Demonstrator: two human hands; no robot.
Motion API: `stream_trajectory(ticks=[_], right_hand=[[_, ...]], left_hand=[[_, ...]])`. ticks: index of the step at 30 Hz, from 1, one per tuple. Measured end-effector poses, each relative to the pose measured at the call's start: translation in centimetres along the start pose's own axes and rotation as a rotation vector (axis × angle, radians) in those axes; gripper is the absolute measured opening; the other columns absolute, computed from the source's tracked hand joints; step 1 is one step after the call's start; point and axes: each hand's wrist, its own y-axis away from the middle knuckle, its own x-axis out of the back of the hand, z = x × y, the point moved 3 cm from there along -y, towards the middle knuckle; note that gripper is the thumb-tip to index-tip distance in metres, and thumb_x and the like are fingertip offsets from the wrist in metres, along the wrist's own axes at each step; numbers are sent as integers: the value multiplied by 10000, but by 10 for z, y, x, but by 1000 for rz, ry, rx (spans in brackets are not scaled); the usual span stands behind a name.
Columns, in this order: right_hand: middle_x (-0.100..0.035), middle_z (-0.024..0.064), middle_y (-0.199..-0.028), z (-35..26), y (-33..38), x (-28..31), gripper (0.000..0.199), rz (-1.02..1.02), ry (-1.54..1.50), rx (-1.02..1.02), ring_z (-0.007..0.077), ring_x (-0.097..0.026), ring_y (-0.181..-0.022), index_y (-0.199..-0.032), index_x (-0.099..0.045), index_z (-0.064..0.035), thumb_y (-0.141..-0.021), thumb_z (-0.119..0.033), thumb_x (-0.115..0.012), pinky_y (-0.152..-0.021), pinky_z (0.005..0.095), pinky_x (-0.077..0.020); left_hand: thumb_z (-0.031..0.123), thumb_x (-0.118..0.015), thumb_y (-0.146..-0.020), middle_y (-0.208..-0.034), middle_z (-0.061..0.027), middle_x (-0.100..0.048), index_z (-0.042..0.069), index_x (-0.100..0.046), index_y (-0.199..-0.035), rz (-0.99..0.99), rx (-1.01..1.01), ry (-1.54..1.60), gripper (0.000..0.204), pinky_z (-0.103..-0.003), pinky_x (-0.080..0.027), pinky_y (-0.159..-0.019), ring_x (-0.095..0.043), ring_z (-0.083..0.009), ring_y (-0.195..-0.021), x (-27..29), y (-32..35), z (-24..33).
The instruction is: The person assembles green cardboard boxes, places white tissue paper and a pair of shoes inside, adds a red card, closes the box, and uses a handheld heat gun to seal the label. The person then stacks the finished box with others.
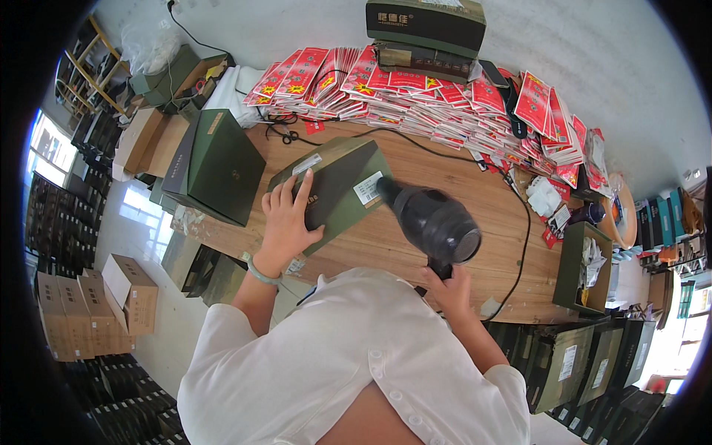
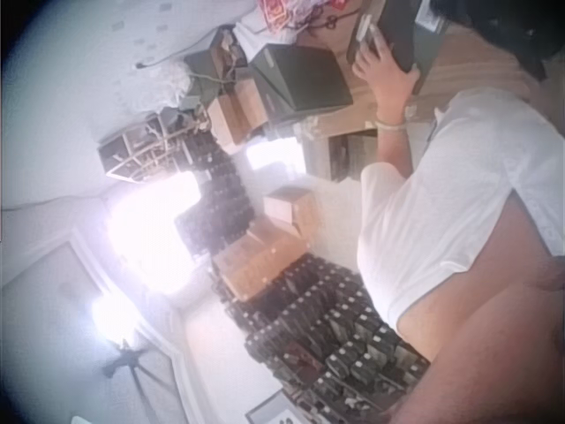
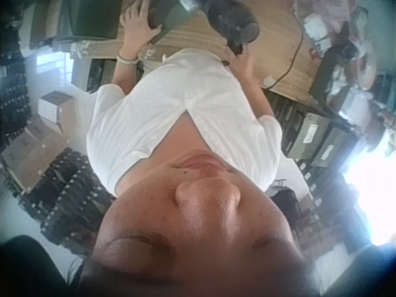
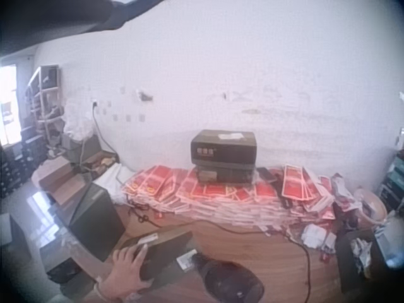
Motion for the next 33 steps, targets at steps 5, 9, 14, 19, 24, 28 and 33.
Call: stream_trajectory(ticks=[5, 9, 14, 19, 24, 28, 33], right_hand=[[-656, 101, -926, 1, 4, 2, 452, -8, 49, 84, 157, -553, -833, -1163, -579, 25, -807, -176, -773, -767, 304, -472], [-658, 104, -930, -2, 6, 2, 446, -30, 77, 16, 163, -559, -834, -1159, -581, 16, -804, -174, -774, -763, 309, -474], [-651, 92, -929, 3, -1, -1, 469, 16, 91, 38, 156, -556, -820, -1167, -575, 9, -802, -194, -789, -753, 302, -474], [-636, 80, -924, 6, -12, -5, 501, 14, -18, 50, 148, -552, -824, -1183, -563, 15, -799, -204, -799, -749, 283, -471], [-638, 91, -919, -1, -9, 2, 469, 19, -35, 51, 170, -581, -795, -1184, -572, 0, -798, -171, -776, -729, 304, -485], [-617, 44, -840, 4, -5, 17, 379, 124, 71, 238, 130, -562, -720, -1118, -580, 9, -818, -142, -755, -654, 281, -479], [-589, 52, -661, 59, -29, 57, 281, 289, -116, -180, 124, -546, -530, -950, -585, -1, -839, -211, -735, -480, 278, -447]], left_hand=[[290, -816, -527, -1326, -218, -426, 137, -282, -1503, 4, -3, 1, 1123, -513, -275, -1000, -406, -386, -1186, 1, -1, 1], [290, -816, -529, -1326, -218, -428, 139, -284, -1502, 4, -3, 3, 1119, -514, -273, -1002, -407, -384, -1188, 2, 0, 1], [294, -813, -531, -1326, -218, -427, 140, -284, -1502, -7, -1, -1, 1116, -514, -272, -1002, -406, -383, -1189, 0, -2, 2], [294, -809, -534, -1328, -215, -422, 138, -283, -1502, -12, 4, -5, 1113, -518, -271, -1005, -404, -386, -1189, 2, 1, 1], [290, -808, -537, -1325, -207, -421, 130, -277, -1502, -5, 0, 13, 1113, -518, -274, -1004, -404, -388, -1188, 3, 3, -1], [286, -808, -545, -1308, -195, -438, 97, -266, -1501, -27, 2, 18, 1114, -501, -277, -1010, -414, -372, -1188, 6, -2, 0], [236, -811, -555, -1288, -187, -469, 68, -186, -1518, -107, 25, 102, 1160, -494, -268, -1033, -429, -366, -1204, 30, 7, 2]])
